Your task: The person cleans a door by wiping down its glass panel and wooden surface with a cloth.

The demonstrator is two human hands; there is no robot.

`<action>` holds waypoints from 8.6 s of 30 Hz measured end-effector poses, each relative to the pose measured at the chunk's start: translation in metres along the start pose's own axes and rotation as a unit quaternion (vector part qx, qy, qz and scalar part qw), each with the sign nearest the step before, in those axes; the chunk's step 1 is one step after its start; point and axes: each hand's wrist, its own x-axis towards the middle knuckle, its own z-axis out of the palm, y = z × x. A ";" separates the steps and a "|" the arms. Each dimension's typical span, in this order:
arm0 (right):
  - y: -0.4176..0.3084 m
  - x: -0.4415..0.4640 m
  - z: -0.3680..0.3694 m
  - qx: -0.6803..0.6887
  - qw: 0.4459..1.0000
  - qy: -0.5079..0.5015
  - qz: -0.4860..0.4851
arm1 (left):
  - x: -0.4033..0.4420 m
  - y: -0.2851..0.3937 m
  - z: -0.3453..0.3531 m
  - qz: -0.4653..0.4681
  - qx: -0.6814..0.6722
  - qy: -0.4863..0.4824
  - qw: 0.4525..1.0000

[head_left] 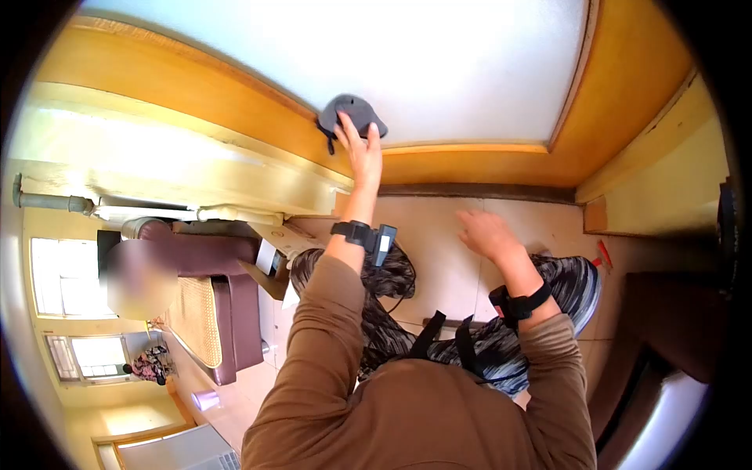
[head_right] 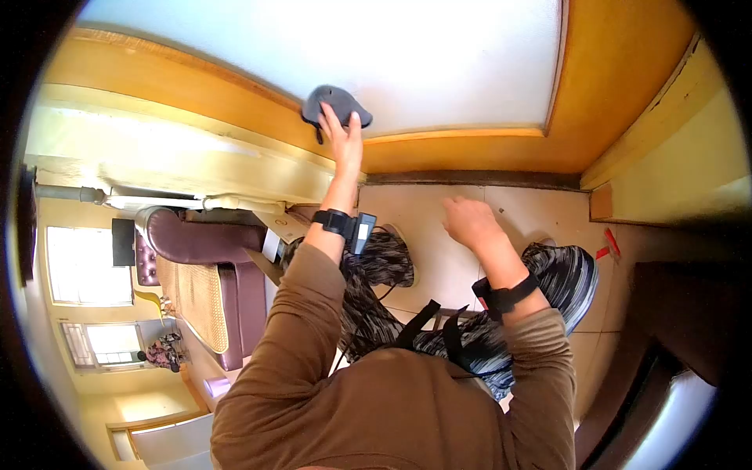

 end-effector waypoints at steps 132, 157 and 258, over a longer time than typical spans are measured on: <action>0.000 0.003 -0.011 -0.027 0.998 -0.003 0.053 | 0.009 0.138 0.074 -0.380 -0.714 -0.262 0.526; -0.009 -0.001 -0.012 -0.035 0.998 0.045 0.024 | 0.053 0.229 0.072 0.710 0.241 0.053 0.660; 0.006 -0.004 0.005 -0.024 0.999 0.039 -0.012 | 0.177 0.459 -0.148 0.630 0.256 0.380 0.628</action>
